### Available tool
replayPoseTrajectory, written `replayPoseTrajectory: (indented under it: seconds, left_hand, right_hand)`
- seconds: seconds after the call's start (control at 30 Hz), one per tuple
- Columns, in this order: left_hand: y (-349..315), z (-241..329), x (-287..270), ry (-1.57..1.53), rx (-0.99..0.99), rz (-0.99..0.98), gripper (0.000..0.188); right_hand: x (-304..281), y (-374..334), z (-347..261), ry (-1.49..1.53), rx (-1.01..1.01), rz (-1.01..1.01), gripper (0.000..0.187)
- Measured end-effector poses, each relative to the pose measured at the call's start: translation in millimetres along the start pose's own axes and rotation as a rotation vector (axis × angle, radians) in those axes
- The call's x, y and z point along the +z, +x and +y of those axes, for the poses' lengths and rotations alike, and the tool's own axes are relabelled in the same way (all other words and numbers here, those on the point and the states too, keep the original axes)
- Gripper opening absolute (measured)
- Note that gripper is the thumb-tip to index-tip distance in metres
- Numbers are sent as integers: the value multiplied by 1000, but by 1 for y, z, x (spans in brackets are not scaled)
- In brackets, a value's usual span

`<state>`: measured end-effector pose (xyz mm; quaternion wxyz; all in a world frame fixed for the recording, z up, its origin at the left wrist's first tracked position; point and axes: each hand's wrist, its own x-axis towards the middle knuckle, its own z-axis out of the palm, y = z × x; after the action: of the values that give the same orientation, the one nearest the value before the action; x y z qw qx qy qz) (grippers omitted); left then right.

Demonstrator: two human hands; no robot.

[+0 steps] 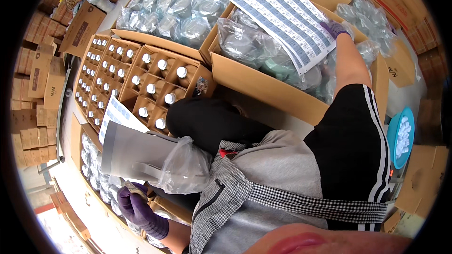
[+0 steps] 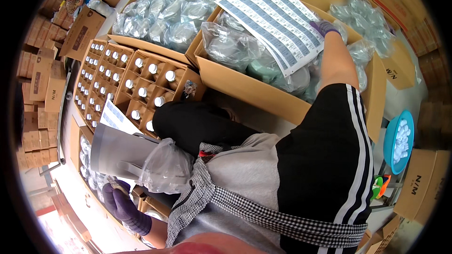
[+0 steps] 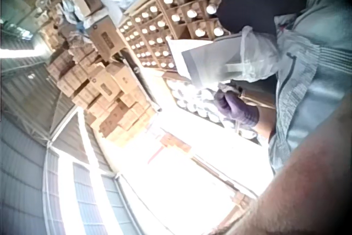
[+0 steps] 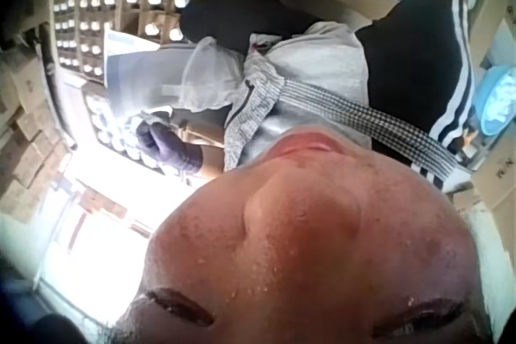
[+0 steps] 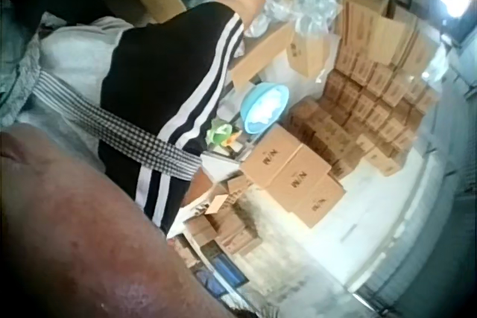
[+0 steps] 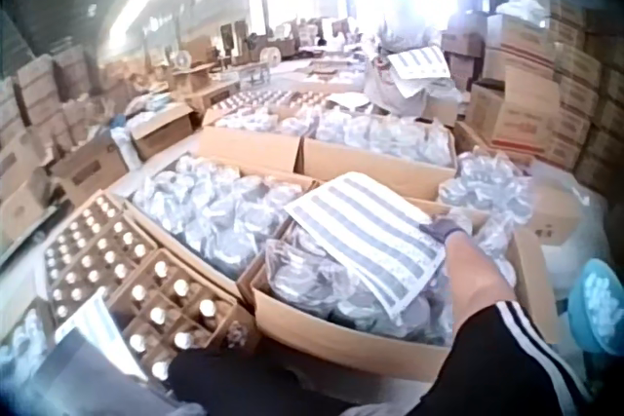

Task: The person assembles a thermal dispenser by cleaning parts with a scraper and cloth, inserting a metal liner into a plastic shell, and applying multiple labels to the exterior.

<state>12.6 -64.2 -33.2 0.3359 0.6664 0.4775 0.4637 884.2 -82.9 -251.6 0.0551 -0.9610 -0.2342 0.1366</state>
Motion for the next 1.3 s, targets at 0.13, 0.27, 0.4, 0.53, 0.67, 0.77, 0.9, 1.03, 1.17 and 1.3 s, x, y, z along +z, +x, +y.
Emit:
replayPoseTrajectory:
  seconds: [0.13, 0.27, 0.4, 0.53, 0.67, 0.77, 0.9, 1.03, 1.17, 1.3]
  left_hand:
    - [2, 1, 5, 3, 2, 2, 11]
    - [-4, 22, 0, 77, -10, 46, 10]
    - [-1, 11, 0, -10, 5, 51, 13]
    - [0, 5, 0, -57, 25, 26, 15]
    - [-4, 4, 2, -39, 1, 54, 14]
    - [1, -13, 5, -34, 0, 16, 14]
    - [1, -8, -9, 27, -1, -31, 15]
    - [5, -24, -14, -115, 29, 9, 14]
    - [9, 16, 10, -90, -75, 197, 16]
    - [22, 31, 27, -292, 40, 100, 11]
  right_hand:
    - [-13, 41, 25, -57, -16, -204, 78]
    - [-41, 22, -22, -255, -214, -174, 72]
    - [-133, -28, -18, 390, -393, -86, 53]
    - [-199, -93, 41, 776, -304, -115, 37]
    - [-172, -110, 235, 1289, 119, -166, 36]
    - [-105, -173, 364, 1329, 357, -122, 36]
    - [-3, -234, 361, 989, 631, -324, 43]
    - [-61, -190, 342, -590, 81, -271, 48]
    - [-98, -164, 133, -358, -25, 351, 67]
    - [-84, -334, -187, 473, -1185, 79, 42]
